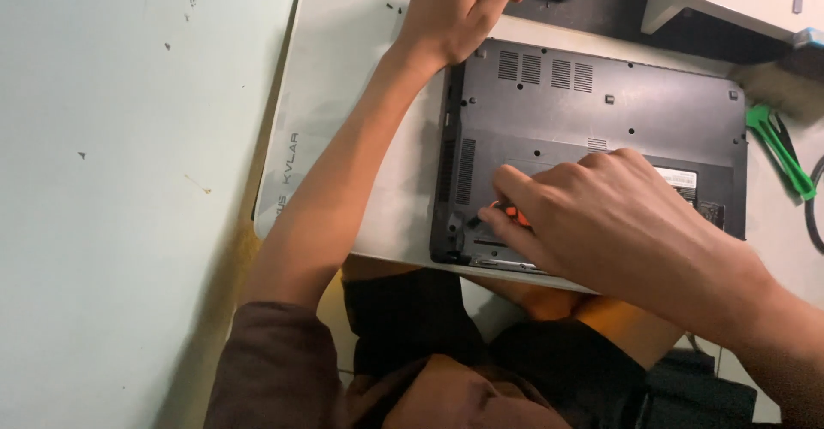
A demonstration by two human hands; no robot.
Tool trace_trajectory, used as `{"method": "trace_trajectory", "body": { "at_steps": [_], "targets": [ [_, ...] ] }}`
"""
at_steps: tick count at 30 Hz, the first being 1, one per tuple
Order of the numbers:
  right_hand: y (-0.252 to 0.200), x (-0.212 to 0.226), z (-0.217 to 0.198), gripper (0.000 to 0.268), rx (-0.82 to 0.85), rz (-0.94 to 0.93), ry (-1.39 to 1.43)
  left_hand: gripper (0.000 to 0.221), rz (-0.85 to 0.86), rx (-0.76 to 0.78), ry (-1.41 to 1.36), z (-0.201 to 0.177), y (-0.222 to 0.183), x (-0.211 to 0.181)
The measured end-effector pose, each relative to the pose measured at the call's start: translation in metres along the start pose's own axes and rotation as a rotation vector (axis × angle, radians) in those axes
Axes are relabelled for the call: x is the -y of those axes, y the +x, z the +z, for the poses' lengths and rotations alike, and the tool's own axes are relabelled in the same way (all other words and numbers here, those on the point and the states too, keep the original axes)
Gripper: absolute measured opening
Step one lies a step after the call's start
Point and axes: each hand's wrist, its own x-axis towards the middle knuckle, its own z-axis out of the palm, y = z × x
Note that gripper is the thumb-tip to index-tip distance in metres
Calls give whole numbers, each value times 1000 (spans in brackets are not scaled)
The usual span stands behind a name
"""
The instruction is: Closing a laptop, flipping it over, and removing the screws from the back cover using a screwdriver.
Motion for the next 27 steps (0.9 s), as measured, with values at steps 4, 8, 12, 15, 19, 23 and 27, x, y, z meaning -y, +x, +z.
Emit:
{"method": "trace_trajectory", "body": {
  "at_steps": [4, 8, 12, 15, 19, 23, 27],
  "targets": [
    [9, -1, -8, 31, 71, -17, 81, 50, 15, -1, 36, 6, -2, 4],
    [8, -6, -15, 14, 148, -53, 80, 45, 39, 30, 25, 5, -2, -4],
    [9, -7, -6, 11, 59, -114, -31, 49, -3, 72, 61, 7, -4, -4],
    [3, -8, -2, 24, -101, -106, -86, 52, 92, 62, 69, 15, -6, 7],
    [-9, -14, -4, 31, -224, -159, -26, 51, 109, 66, 135, 21, -8, 12],
    [-3, -6, -10, 25, -354, -254, 121, 47, 141, 49, 167, 28, -8, 17],
    [13, -3, 3, 23, -276, -271, 133, 45, 150, 33, 180, 27, -9, 16]
  ]
}}
